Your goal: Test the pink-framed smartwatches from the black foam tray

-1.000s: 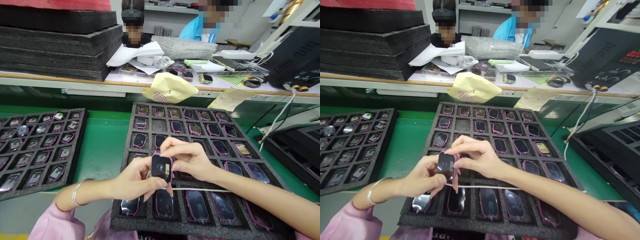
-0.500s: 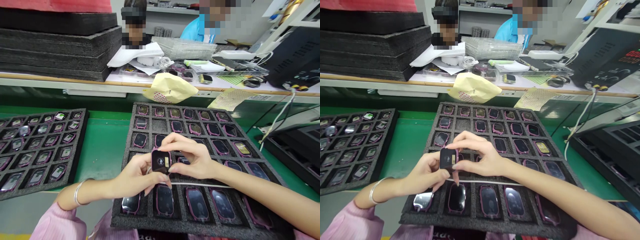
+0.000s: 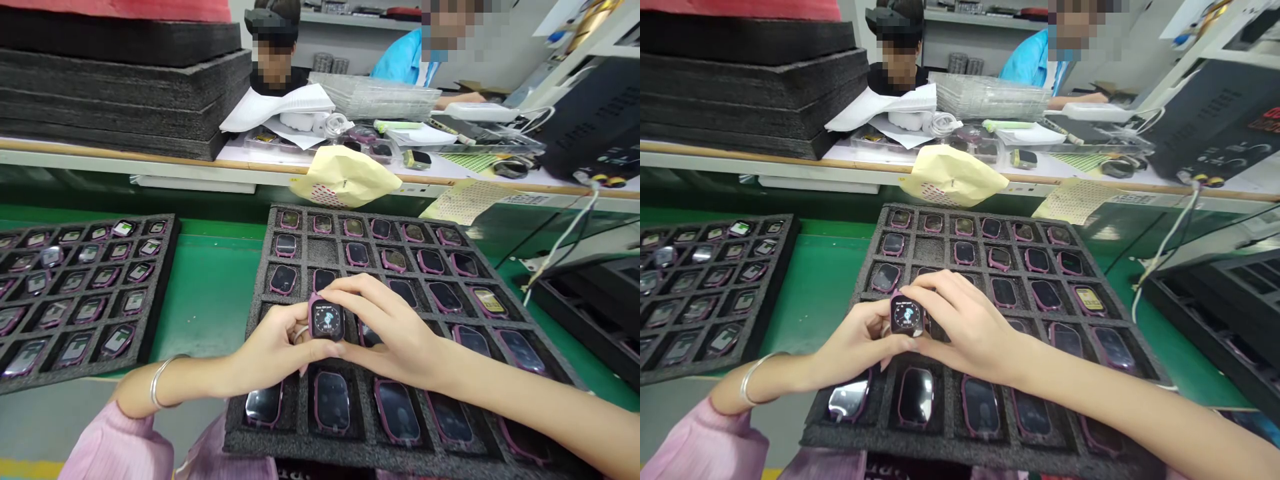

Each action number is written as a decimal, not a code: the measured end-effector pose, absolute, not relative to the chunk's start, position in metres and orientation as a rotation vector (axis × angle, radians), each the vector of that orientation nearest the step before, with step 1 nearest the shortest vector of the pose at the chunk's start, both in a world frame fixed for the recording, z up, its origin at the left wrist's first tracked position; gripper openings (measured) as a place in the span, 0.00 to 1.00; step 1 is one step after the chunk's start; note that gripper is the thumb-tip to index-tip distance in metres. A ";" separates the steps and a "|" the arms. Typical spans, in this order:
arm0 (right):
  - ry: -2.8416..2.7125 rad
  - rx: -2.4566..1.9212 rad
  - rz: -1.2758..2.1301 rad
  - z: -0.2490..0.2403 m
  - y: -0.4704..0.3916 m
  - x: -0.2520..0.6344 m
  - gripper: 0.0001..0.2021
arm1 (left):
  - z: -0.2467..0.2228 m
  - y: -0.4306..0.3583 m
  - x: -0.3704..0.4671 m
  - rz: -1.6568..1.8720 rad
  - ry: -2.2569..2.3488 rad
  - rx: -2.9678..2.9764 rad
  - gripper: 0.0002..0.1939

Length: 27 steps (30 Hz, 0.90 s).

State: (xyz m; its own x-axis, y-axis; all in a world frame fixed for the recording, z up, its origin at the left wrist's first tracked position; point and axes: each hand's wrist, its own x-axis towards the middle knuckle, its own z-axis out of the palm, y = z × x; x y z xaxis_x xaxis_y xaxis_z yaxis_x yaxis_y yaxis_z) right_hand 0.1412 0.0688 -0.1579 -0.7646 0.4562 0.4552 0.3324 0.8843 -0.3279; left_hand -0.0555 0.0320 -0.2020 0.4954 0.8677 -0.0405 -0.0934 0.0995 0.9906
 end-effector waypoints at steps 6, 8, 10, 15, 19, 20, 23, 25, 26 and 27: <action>-2.457 -0.716 0.355 -0.154 0.065 0.139 0.19 | -0.196 0.029 -0.055 0.871 0.796 1.361 0.15; -2.385 -0.759 0.518 -0.151 0.067 0.138 0.18 | -0.194 0.027 -0.054 0.893 0.823 1.390 0.12; -2.332 -0.825 0.641 -0.148 0.068 0.136 0.18 | -0.192 0.025 -0.054 0.910 0.857 1.431 0.10; -2.238 -0.871 0.749 -0.148 0.068 0.131 0.17 | -0.192 0.023 -0.053 0.859 0.863 1.374 0.09; -2.197 -0.865 0.796 -0.152 0.068 0.129 0.16 | -0.195 0.023 -0.054 0.863 0.850 1.362 0.09; -2.193 -0.866 0.797 -0.153 0.069 0.129 0.16 | -0.196 0.023 -0.054 0.867 0.853 1.368 0.09; -2.197 -0.855 0.775 -0.156 0.069 0.129 0.17 | -0.198 0.024 -0.054 0.864 0.862 1.368 0.12; -2.206 -0.820 0.734 -0.159 0.068 0.128 0.18 | -0.199 0.024 -0.054 0.855 0.865 1.329 0.14; -2.214 -0.794 0.705 -0.161 0.067 0.128 0.18 | -0.198 0.025 -0.054 0.850 0.863 1.291 0.14; -2.225 -0.771 0.672 -0.164 0.067 0.128 0.18 | -0.198 0.025 -0.054 0.847 0.858 1.246 0.14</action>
State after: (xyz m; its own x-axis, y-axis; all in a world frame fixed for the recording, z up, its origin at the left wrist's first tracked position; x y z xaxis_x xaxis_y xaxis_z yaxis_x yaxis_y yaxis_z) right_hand 0.1282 0.0666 -0.1636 -0.5942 0.6813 0.4275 0.3307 0.6914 -0.6423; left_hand -0.0537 0.0255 -0.1976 0.4381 0.8953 -0.0802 -0.0690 0.1224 0.9901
